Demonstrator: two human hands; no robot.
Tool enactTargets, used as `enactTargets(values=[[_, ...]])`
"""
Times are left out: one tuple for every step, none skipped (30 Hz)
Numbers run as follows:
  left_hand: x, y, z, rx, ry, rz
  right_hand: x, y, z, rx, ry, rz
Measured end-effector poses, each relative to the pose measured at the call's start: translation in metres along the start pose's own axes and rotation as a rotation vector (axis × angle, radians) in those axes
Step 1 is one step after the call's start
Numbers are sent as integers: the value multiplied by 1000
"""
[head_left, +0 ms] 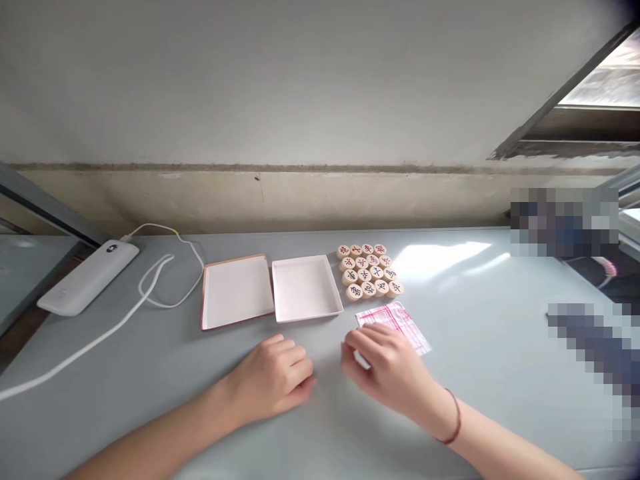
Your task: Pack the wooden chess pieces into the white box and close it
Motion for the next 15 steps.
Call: enactTargets(values=[[0,0,0,-2,-1,6,7,6,0,-15,-20,50],[0,0,1,-1,-1,11,15,11,0,-54,-40,96],[0,0,1,1,-1,14,23,16,0,-109,-68,134],[0,0,1,2,0,16,30,20,1,-169,-97,159],[0,0,1,2,3,15,36,23,2,-227,-124,174],[-1,0,2,1,5,13,41,25,2,-273,-143,178],[-1,-1,2,-4,8,9,44,26,3,-304,-153,177],[-1,-1,2,-9,10,6,46,27,4,-323,-157,175],[-1,-1,2,-12,11,2,46,27,4,-338,-159,175],[-1,-1,1,-14,12,1,46,27,5,-356,-161,172],[-1,-1,1,-13,12,2,46,26,5,-378,-170,168],[-1,-1,1,-11,13,4,45,25,6,-403,-184,162],[-1,-1,1,-10,14,7,45,23,7,-433,-202,156],[-1,-1,1,-10,15,10,45,22,8,-462,-222,152],[-1,-1,1,-12,17,13,45,20,9,-485,-240,154]])
Point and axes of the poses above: each hand's wrist, its own z-axis away from the middle knuckle, its own y-axis out of the back of the hand, x = y × z, the point moved 2 cm from there along -z, towards the middle knuckle, and after that the axes turned 7 degrees about z, right-handed, at the moved point
